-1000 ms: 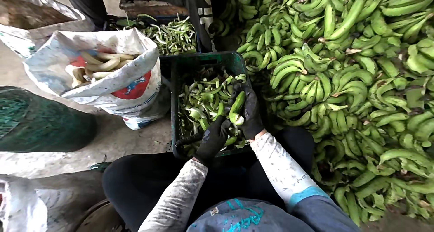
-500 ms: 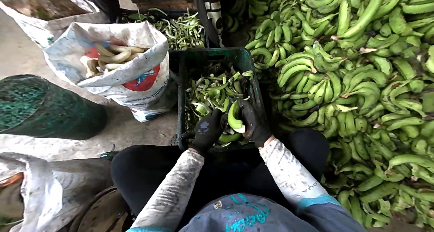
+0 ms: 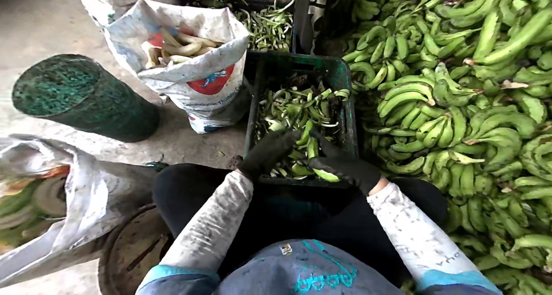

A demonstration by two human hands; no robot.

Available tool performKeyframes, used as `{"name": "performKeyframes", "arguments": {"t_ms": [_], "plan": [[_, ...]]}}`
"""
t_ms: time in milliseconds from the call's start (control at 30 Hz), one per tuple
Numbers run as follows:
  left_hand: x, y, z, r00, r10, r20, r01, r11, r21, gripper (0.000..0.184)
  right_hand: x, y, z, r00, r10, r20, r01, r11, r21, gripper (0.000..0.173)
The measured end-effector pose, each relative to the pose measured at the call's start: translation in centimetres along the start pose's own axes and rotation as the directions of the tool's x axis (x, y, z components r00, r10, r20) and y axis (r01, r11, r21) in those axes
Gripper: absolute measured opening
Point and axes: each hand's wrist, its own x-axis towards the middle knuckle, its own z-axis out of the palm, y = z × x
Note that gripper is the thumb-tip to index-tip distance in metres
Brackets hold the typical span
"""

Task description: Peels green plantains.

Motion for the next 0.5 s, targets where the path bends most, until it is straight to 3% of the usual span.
{"name": "performKeyframes", "arguments": {"t_ms": [33,100,200,300,333,400,500], "plan": [[-0.6,-0.1,0.7,0.995,0.046,0.088,-0.043,0.998,-0.041,0.032,0.1,-1.0,0.2,0.999,-0.045,-0.005,0.045,0.996,-0.073,0.094],[-1.7,0.0,0.8,0.985,0.14,0.102,-0.135,0.99,-0.051,0.026,0.0,-2.4,0.4,0.985,-0.173,0.019,0.174,0.976,-0.13,0.087],[-3.9,2.6,-1.3,0.954,0.24,-0.18,-0.237,0.971,0.04,0.023,1.1,-3.2,-0.9,0.952,-0.307,-0.011,0.306,0.95,-0.054,0.062],[-8.7,4.1,-6.8,0.757,0.485,-0.438,-0.332,0.863,0.381,0.033,4.1,-3.9,-2.7,0.946,-0.21,-0.246,0.193,0.977,-0.093,0.05],[-10.8,4.3,-9.0,0.665,0.559,-0.496,-0.27,0.798,0.538,0.035,5.7,-3.4,-3.5,0.934,-0.176,-0.312,0.131,0.978,-0.161,0.05],[-16.0,4.8,-12.8,0.47,0.64,-0.608,0.014,0.683,0.73,0.039,9.0,-1.8,-4.3,0.913,-0.121,-0.39,-0.016,0.943,-0.331,0.055],[-22.9,5.6,-16.5,0.207,0.578,-0.789,0.496,0.634,0.594,0.052,10.8,-0.3,-4.0,0.91,-0.044,-0.411,-0.227,0.777,-0.586,0.064]]}}
